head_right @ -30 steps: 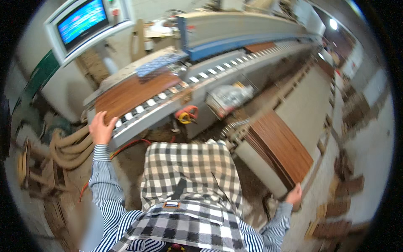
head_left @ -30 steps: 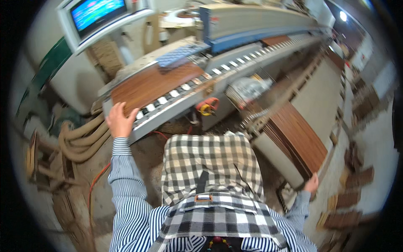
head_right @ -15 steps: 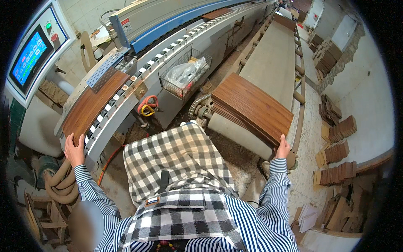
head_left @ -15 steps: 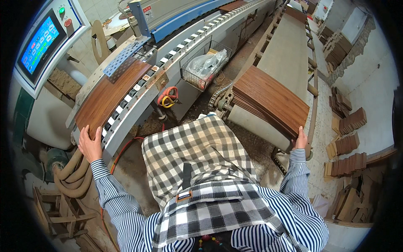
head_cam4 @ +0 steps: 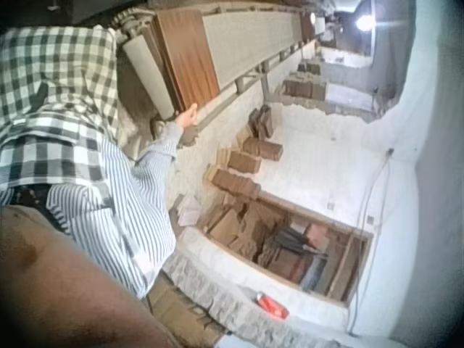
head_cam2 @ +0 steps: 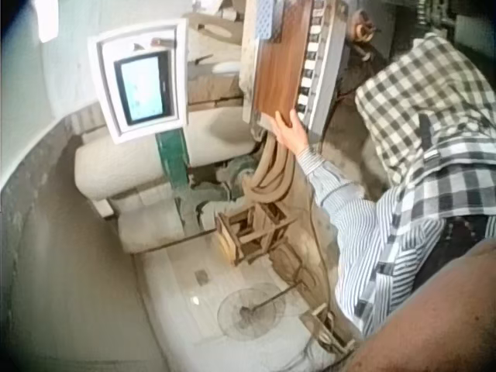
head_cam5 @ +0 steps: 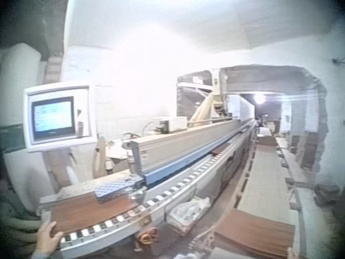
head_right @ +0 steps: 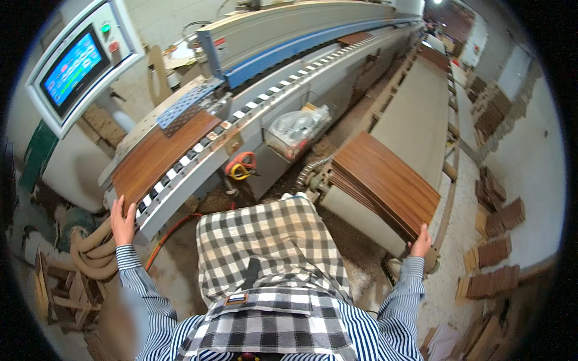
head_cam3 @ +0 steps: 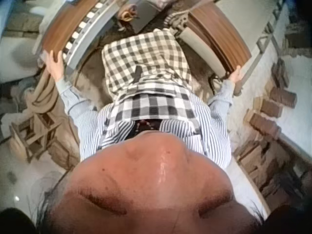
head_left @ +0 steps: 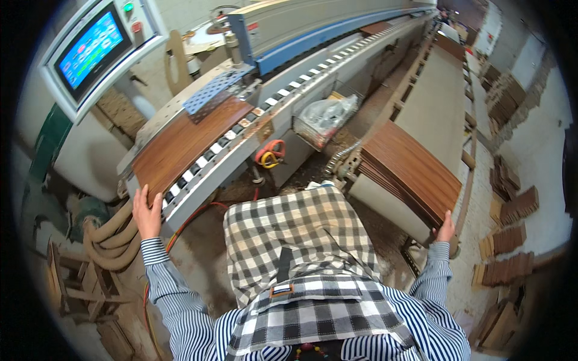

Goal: The person repeatedly places rectangular wooden panels onto a conveyor belt feeding a woodworking machine. They guide each panel through the machine and then retrieve it from the output side, stacking the processed panels on a nearby table.

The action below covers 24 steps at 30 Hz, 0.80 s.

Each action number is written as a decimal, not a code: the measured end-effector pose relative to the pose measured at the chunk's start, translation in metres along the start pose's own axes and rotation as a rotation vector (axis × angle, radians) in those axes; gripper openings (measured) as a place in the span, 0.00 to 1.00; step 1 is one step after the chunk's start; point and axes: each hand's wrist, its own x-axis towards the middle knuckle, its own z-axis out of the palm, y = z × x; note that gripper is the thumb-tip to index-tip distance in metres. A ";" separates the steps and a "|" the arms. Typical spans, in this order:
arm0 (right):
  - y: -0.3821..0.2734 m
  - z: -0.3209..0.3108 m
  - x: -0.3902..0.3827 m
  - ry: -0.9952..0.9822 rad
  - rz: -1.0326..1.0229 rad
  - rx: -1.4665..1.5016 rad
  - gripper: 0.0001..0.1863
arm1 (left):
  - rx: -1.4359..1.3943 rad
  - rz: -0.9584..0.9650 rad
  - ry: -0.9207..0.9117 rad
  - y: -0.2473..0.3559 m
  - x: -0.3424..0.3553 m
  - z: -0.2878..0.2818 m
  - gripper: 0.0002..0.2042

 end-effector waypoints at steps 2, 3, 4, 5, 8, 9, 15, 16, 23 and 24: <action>-0.006 0.000 -0.005 -0.004 -0.021 0.047 0.31 | -0.003 -0.036 0.008 0.004 -0.004 0.001 0.27; -0.004 0.000 -0.001 -0.001 -0.019 0.023 0.30 | 0.001 -0.048 0.013 0.003 -0.005 0.000 0.27; -0.003 -0.002 0.000 0.005 -0.017 -0.005 0.30 | 0.002 -0.053 0.013 0.005 -0.005 0.000 0.27; -0.003 -0.002 0.000 -0.006 -0.008 -0.001 0.30 | 0.012 -0.072 0.004 0.008 -0.005 -0.003 0.28; -0.005 -0.002 -0.002 -0.001 0.000 -0.021 0.31 | 0.051 -0.114 -0.024 0.020 -0.006 -0.010 0.29; -0.005 -0.002 -0.003 0.008 -0.001 -0.033 0.31 | 0.061 -0.120 -0.029 0.017 -0.005 -0.008 0.29; 0.004 -0.006 0.008 0.001 0.033 -0.023 0.31 | 0.096 -0.122 -0.059 0.027 -0.001 -0.011 0.29; 0.004 -0.004 0.007 0.004 0.030 -0.026 0.31 | 0.103 -0.122 -0.059 0.028 -0.001 -0.010 0.29; 0.014 -0.012 0.022 -0.026 -0.092 -0.126 0.31 | 0.100 -0.097 -0.078 0.052 0.011 0.005 0.29; 0.020 -0.015 0.029 -0.038 -0.172 -0.133 0.31 | 0.095 -0.095 -0.078 0.058 0.014 0.009 0.29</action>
